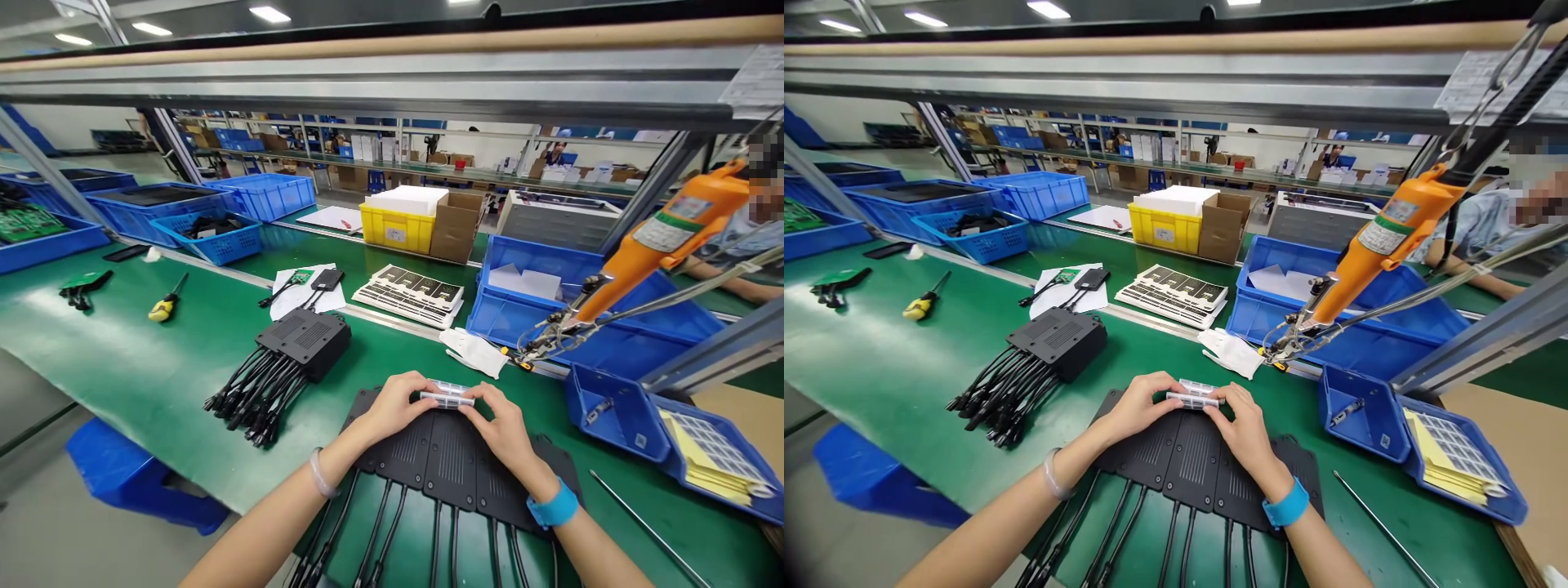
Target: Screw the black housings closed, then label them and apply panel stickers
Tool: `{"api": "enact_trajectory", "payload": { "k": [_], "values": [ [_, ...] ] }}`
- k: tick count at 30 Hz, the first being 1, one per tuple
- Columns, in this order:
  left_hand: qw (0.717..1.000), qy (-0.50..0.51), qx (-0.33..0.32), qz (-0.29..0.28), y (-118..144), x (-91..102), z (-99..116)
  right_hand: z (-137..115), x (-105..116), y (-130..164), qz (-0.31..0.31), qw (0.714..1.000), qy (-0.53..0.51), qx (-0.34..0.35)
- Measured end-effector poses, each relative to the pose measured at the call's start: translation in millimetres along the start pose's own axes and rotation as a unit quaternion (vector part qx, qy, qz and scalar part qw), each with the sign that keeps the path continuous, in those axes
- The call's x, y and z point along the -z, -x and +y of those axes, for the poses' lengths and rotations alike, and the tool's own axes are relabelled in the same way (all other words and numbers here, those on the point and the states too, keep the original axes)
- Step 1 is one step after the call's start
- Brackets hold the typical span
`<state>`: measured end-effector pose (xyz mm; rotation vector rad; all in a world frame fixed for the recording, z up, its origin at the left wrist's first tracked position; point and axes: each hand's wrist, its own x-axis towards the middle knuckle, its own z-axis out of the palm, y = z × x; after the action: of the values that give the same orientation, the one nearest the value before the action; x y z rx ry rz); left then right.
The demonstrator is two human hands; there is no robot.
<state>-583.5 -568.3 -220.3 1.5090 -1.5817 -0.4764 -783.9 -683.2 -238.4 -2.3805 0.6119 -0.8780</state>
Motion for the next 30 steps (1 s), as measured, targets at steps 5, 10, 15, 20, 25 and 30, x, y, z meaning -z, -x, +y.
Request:
{"api": "enact_trajectory", "payload": {
  "k": [5, 10, 15, 20, 25, 30],
  "values": [
    [1.0, 0.004, -0.014, 0.012, 1, -4.5, -5, 3, -6, -2, 0.03, 0.999, -0.041, -0.015],
    [0.999, 0.002, -0.023, 0.027, 1, -8.0, -10, 6, -6, -2, 0.034, 0.998, -0.05, -0.025],
    [0.999, -0.005, -0.026, 0.03, 2, -7.3, -10, 5, 2, 1, 0.04, 0.999, -0.007, 0.004],
    [0.999, -0.006, -0.028, 0.03, 2, -7.0, -10, -4, 14, 0, 0.068, 0.992, 0.08, 0.075],
    [0.999, -0.005, -0.029, 0.032, 1, -7.6, -12, -10, 17, -2, 0.062, 0.979, 0.141, 0.131],
    [0.999, -0.007, -0.033, 0.031, 1, -8.3, -13, -10, 17, -3, 0.063, 0.974, 0.149, 0.156]
  ]
}}
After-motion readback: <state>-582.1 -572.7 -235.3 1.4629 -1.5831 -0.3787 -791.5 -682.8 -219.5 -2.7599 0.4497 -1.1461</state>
